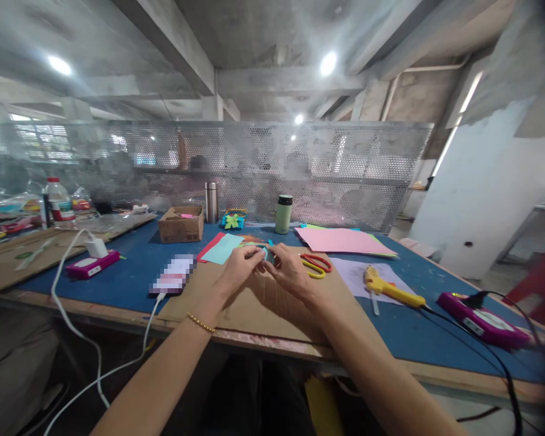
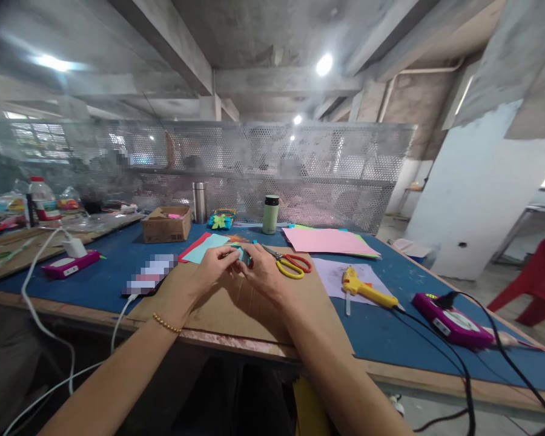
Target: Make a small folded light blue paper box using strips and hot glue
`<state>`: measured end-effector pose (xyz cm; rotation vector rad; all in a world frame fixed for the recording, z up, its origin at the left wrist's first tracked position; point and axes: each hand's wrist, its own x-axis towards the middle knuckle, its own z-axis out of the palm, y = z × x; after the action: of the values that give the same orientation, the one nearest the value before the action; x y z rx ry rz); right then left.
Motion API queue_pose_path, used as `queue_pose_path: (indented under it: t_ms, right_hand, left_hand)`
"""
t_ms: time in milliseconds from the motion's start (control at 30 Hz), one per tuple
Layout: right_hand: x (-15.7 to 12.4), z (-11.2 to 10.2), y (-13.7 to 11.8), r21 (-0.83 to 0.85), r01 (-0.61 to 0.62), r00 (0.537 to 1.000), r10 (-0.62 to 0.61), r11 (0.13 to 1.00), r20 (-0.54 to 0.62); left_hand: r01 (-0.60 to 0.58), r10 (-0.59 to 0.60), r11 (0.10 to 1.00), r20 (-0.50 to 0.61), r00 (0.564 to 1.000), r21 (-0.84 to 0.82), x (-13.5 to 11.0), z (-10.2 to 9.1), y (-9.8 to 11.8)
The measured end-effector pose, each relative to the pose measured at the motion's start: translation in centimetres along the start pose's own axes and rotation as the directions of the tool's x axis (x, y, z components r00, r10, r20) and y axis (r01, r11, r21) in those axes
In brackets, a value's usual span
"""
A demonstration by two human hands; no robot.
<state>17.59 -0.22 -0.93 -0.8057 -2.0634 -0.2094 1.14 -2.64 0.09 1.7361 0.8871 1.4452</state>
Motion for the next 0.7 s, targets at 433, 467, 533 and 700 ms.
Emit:
queue_pose_path:
  t_ms: [433,467,533,700]
  right_hand:
    - [0.3,-0.4,0.3,0.011,-0.048,0.998,0.049,0.999,-0.033]
    - [0.4,-0.6,0.2,0.012,-0.068,0.997,0.068,0.998,-0.037]
    - [0.6,-0.8,0.2,0.04,-0.136,0.99,0.138,0.99,-0.036]
    - [0.9,-1.4,0.1,0.387,-0.414,0.91,0.381,0.824,0.161]
  left_hand:
    - [-0.068,0.072,0.996,-0.066,0.995,0.056,0.3,0.2,-0.9]
    - [-0.08,0.086,0.994,-0.082,0.993,0.072,0.3,0.2,-1.2]
    - [-0.122,0.135,0.987,-0.122,0.983,0.108,0.5,0.1,-1.6]
    - [-0.214,0.337,0.912,-0.345,0.876,0.349,0.8,-0.7,-1.5]
